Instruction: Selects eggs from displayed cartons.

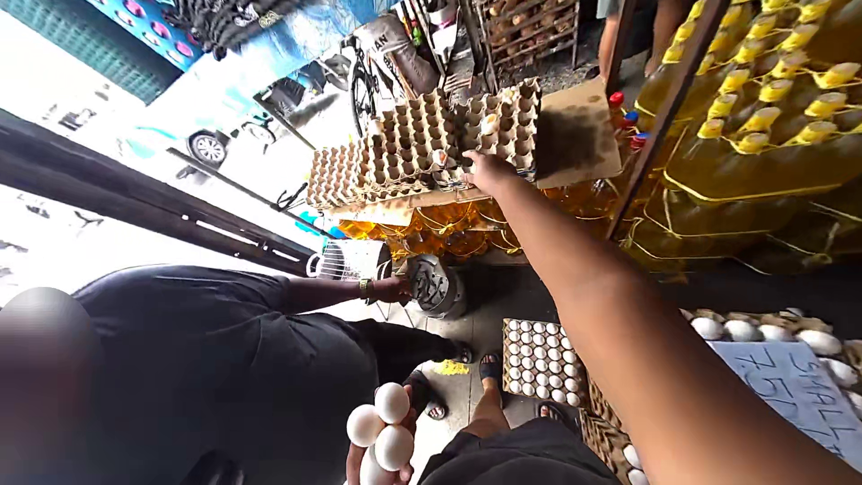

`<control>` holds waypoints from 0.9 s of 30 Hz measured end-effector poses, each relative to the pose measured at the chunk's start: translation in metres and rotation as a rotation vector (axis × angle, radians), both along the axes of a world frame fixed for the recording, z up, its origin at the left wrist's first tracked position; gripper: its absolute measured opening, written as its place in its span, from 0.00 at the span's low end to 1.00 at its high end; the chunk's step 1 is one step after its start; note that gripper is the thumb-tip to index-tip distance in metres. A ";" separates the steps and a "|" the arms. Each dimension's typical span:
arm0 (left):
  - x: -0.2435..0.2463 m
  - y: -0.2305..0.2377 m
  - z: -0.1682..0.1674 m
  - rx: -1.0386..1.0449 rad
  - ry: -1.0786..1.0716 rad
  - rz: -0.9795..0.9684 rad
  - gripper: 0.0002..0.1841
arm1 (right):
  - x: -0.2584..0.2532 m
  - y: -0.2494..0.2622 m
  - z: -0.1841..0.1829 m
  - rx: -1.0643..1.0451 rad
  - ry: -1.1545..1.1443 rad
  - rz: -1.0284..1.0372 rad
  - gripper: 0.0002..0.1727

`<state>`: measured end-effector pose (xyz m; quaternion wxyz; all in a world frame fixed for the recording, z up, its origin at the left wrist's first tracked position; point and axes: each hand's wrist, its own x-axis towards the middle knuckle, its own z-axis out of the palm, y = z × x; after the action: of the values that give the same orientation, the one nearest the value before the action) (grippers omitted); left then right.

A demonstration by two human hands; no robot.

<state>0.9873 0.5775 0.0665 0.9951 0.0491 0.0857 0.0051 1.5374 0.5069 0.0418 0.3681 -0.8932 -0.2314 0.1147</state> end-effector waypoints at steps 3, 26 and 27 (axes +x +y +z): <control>0.017 0.013 -0.003 0.015 0.027 0.000 0.37 | 0.023 0.034 0.005 -0.056 -0.016 0.035 0.41; 0.080 0.061 0.017 0.182 0.346 0.086 0.23 | 0.102 0.125 0.008 -0.396 -0.042 0.204 0.26; 0.093 0.055 0.030 0.268 0.453 0.143 0.17 | 0.104 0.124 0.008 -0.388 -0.031 0.197 0.27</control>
<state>1.0803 0.6327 0.0964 0.9322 0.1742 0.3080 0.0758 1.6411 0.6310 0.0497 0.1727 -0.9220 -0.2967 0.1789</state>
